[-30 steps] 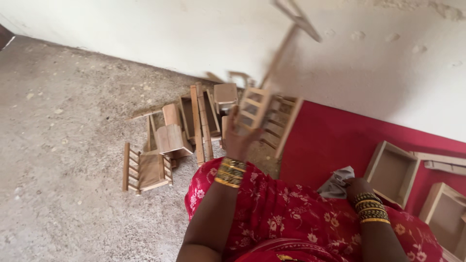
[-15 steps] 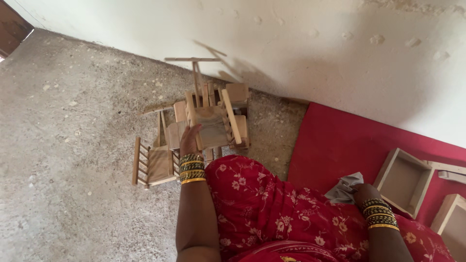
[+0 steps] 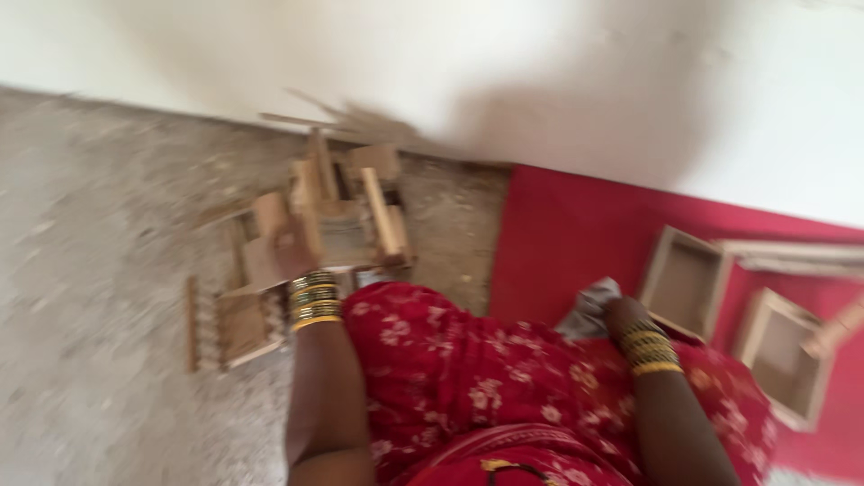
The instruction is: The person sits on the floor and wipes small wooden toy furniture pieces, including boxes, chairs, and loose slats, one at a time with a cloth, turning each piece to wipe its surfaces and setting wiped pieces aside on the mat.
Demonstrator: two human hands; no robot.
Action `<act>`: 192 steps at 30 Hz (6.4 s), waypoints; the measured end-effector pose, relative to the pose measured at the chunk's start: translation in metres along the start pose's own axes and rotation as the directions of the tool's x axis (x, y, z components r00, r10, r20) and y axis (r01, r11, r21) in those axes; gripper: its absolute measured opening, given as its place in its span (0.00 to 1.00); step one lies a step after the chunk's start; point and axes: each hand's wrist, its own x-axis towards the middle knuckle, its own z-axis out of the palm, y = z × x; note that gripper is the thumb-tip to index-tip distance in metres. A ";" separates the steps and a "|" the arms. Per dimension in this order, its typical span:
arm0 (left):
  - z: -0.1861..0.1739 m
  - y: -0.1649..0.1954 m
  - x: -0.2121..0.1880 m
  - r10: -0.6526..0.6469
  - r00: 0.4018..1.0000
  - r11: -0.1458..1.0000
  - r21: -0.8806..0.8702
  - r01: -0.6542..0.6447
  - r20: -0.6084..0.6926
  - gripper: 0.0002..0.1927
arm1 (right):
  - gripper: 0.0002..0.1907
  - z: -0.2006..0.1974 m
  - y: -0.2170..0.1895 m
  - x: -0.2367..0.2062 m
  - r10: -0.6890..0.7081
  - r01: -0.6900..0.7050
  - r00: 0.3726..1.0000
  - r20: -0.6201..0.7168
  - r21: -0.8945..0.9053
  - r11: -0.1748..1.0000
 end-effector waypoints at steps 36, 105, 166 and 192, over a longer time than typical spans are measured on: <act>0.163 -0.085 -0.274 -0.289 0.255 0.911 0.183 0.370 0.923 0.35 | 0.27 -0.001 -0.004 -0.018 0.042 0.161 0.962 -0.270 0.438 -0.884; 0.093 -0.022 -0.287 0.722 0.189 0.667 -0.598 -0.443 0.666 0.31 | 0.21 -0.002 -0.025 -0.040 -0.341 -0.022 0.939 -0.044 0.982 -0.189; 0.106 -0.022 -0.292 0.345 0.228 0.934 -0.357 0.015 0.911 0.43 | 0.22 -0.055 -0.092 -0.073 0.255 0.238 0.778 -0.575 0.644 0.727; 0.126 -0.044 -0.294 0.281 0.238 0.919 -0.332 0.213 0.930 0.46 | 0.04 0.000 -0.088 -0.101 -0.211 0.467 0.830 -0.517 0.436 0.769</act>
